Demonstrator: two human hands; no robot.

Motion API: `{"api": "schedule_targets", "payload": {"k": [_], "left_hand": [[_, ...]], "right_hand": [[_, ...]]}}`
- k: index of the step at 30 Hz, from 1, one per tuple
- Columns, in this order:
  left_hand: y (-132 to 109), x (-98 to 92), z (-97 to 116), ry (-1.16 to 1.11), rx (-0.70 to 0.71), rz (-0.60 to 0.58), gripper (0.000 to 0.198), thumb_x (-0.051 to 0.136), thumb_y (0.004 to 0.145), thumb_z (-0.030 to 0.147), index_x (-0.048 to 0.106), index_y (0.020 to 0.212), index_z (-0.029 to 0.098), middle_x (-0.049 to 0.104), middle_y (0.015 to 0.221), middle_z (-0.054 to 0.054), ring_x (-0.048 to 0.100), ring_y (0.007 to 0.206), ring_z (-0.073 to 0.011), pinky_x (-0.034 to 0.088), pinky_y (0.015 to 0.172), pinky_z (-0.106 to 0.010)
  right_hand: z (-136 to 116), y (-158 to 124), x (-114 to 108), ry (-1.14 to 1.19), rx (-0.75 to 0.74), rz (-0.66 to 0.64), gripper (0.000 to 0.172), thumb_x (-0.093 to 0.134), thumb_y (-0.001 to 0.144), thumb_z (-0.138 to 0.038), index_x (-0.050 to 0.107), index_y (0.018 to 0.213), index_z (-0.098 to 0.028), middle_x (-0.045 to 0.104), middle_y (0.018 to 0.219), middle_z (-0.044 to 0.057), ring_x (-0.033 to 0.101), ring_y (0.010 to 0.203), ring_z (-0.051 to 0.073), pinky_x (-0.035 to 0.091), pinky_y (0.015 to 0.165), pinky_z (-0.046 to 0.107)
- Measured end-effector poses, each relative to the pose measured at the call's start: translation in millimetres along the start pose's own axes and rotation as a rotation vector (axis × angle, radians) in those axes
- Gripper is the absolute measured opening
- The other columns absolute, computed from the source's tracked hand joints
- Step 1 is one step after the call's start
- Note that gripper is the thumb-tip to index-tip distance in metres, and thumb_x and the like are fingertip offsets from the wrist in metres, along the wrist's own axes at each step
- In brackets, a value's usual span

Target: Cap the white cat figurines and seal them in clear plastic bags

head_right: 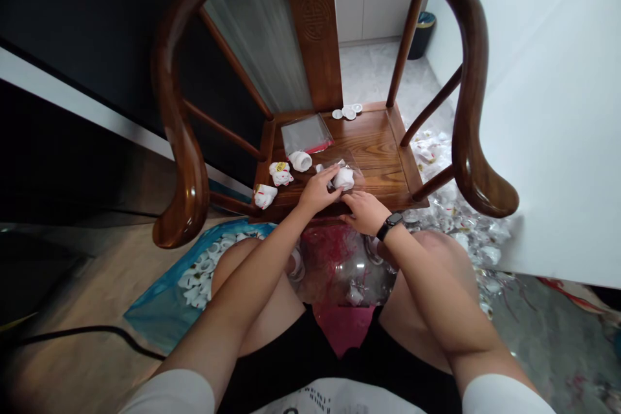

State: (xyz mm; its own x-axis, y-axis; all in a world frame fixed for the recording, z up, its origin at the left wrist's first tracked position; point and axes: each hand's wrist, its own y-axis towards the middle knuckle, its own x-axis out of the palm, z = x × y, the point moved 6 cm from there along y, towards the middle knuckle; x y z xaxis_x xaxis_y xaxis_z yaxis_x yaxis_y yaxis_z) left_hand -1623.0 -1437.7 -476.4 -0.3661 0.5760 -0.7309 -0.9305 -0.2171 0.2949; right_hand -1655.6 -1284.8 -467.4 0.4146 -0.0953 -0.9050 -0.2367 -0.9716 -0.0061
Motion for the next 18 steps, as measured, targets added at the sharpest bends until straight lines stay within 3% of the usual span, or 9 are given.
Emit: {"api": "schedule_targets", "payload": {"k": [4,6,10,13,18], "left_hand": [[1,-6.2,4,0.036,-0.012,0.087,0.041,0.066,0.091,0.011,0.072,0.131,0.019,0.073,0.141,-0.012,0.067,0.135,-0.0270,0.051,0.122,-0.046],[1,-10.1,9,0.049,0.000,0.111,0.041,0.064,0.091,0.011,0.072,0.132,0.018,0.074,0.136,-0.012,0.067,0.131,-0.0273,0.052,0.118,-0.045],[2,-7.3,15,0.053,0.045,0.055,0.056,0.074,0.087,0.018,0.066,0.142,0.018,0.067,0.147,-0.013,0.061,0.138,-0.0307,0.047,0.123,-0.047],[2,-4.2,15,0.054,0.036,0.058,0.048,0.072,0.090,0.019,0.068,0.137,0.021,0.067,0.146,-0.011,0.060,0.137,-0.0307,0.045,0.123,-0.048],[6,-7.3,17,0.115,-0.051,0.131,0.031,0.069,0.092,0.020,0.071,0.123,0.023,0.071,0.128,-0.010,0.061,0.124,-0.0317,0.049,0.112,-0.047]], "right_hand": [[-8,1,2,-0.055,0.001,-0.048,0.036,0.068,0.101,-0.034,0.066,0.129,-0.010,0.070,0.119,0.019,0.065,0.121,0.032,0.050,0.108,0.045],[-10,-1,5,-0.045,0.024,-0.090,0.039,0.067,0.102,-0.034,0.064,0.134,-0.012,0.068,0.121,0.018,0.068,0.114,0.030,0.053,0.100,0.042],[-13,-5,4,-0.036,0.043,-0.117,0.041,0.067,0.102,-0.033,0.062,0.140,-0.017,0.067,0.127,0.016,0.070,0.110,0.027,0.054,0.095,0.038],[-15,-6,3,-0.044,0.033,-0.107,0.040,0.068,0.102,-0.033,0.063,0.139,-0.019,0.067,0.125,0.015,0.068,0.115,0.028,0.053,0.097,0.038],[-21,-5,7,-0.080,-0.009,-0.131,0.036,0.068,0.102,-0.035,0.066,0.132,-0.016,0.068,0.120,0.016,0.067,0.115,0.029,0.053,0.099,0.040]]}}
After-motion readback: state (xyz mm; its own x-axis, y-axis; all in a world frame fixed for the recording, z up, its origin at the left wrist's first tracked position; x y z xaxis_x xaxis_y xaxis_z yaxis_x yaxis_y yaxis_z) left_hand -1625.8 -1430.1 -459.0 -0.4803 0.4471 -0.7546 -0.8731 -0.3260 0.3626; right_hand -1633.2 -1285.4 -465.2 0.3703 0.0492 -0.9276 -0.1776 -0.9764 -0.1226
